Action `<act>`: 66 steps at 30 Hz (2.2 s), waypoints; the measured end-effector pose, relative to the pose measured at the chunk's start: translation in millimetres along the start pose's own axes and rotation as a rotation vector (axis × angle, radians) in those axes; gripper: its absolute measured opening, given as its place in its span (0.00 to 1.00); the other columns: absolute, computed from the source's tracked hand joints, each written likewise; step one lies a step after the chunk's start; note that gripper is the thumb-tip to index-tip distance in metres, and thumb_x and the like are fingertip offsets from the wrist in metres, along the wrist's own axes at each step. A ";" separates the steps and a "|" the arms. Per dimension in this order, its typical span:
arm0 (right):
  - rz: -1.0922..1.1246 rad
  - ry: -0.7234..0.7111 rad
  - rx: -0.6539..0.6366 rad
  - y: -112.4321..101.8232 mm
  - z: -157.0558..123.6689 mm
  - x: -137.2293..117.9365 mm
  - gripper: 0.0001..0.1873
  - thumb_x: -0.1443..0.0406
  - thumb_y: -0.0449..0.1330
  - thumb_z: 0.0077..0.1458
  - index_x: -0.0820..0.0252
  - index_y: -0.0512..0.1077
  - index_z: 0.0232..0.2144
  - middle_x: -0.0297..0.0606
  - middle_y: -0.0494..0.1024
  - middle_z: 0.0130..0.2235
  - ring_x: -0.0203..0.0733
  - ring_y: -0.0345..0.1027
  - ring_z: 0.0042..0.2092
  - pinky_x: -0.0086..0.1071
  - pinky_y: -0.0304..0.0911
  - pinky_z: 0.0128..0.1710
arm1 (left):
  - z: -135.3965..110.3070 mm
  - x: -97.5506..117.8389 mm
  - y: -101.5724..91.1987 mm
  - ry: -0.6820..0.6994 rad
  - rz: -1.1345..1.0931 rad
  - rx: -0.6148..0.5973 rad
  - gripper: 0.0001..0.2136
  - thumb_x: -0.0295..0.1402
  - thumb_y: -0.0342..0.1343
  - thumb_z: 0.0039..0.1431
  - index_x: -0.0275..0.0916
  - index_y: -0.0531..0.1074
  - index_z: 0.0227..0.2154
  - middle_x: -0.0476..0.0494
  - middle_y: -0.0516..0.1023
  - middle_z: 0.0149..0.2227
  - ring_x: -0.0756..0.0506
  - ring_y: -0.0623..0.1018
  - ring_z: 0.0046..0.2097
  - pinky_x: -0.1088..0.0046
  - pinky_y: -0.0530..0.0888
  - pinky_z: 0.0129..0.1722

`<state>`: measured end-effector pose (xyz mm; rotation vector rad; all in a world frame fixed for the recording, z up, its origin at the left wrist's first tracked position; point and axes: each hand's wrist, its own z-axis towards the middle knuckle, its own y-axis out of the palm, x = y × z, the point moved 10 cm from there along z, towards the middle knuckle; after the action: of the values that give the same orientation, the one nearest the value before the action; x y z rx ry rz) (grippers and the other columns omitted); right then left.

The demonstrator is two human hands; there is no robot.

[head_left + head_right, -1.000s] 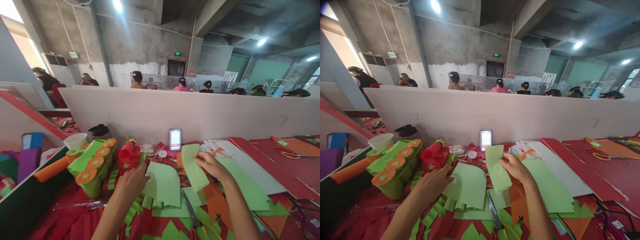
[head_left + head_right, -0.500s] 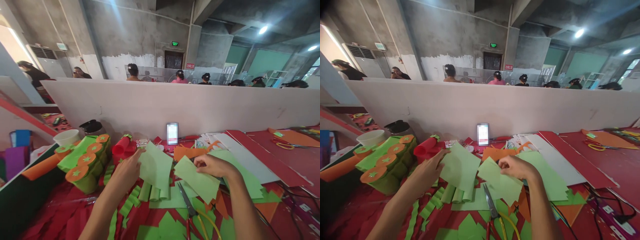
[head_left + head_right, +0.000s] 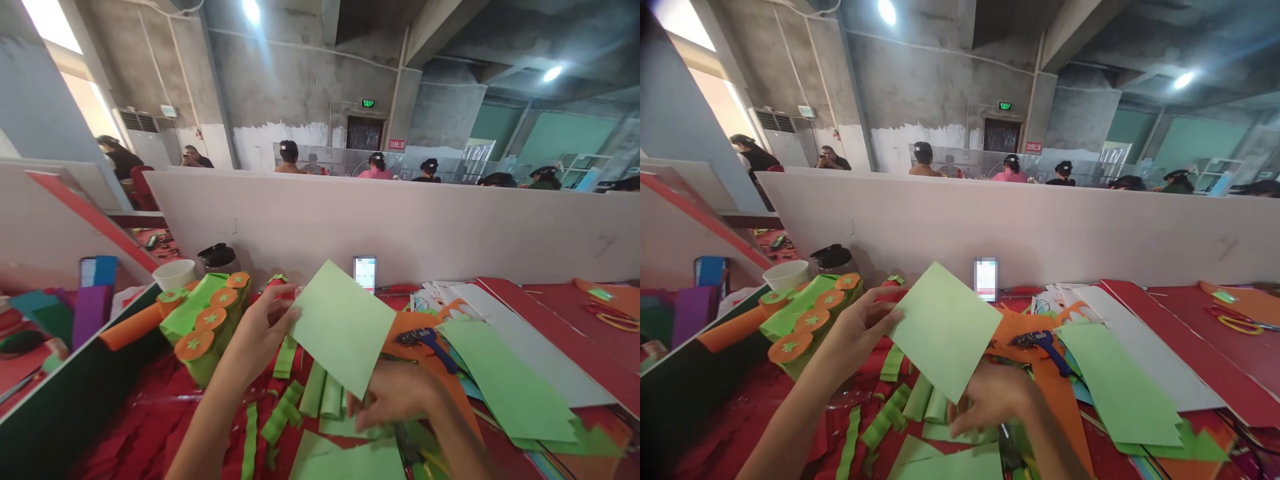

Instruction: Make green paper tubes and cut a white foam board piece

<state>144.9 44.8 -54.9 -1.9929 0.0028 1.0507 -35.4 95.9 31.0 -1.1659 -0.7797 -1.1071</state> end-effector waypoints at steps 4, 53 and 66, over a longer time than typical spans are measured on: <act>0.344 0.057 0.109 -43.3 -32.1 30.2 0.12 0.55 0.58 0.58 0.53 0.78 0.37 0.34 0.80 0.31 0.37 0.69 0.25 0.25 0.58 0.20 | 0.0 -0.3 2.4 -0.039 -0.068 -0.080 0.16 0.42 0.55 0.58 0.36 0.74 0.43 0.42 0.80 0.37 0.41 0.78 0.41 0.67 0.74 0.40; 0.470 -0.224 0.413 -75.0 -12.5 9.1 0.24 0.66 0.63 0.55 0.48 0.73 0.54 0.38 0.75 0.56 0.51 0.71 0.54 0.44 0.68 0.52 | -10.7 -16.7 90.8 -0.136 -0.163 -0.426 0.21 0.42 0.61 0.55 0.37 0.76 0.49 0.40 0.81 0.46 0.43 0.80 0.39 0.71 0.76 0.37; 0.378 -0.122 0.529 -80.5 -10.5 15.5 0.22 0.55 0.69 0.50 0.49 0.77 0.48 0.38 0.79 0.49 0.51 0.73 0.50 0.39 0.69 0.48 | -5.2 -14.0 86.3 -0.039 -0.124 -0.335 0.17 0.37 0.62 0.56 0.38 0.78 0.47 0.40 0.81 0.46 0.43 0.79 0.42 0.72 0.75 0.40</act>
<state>191.3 93.9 -7.3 -1.4723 0.5550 1.2512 42.1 95.9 -9.9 -1.4372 -0.7216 -1.3577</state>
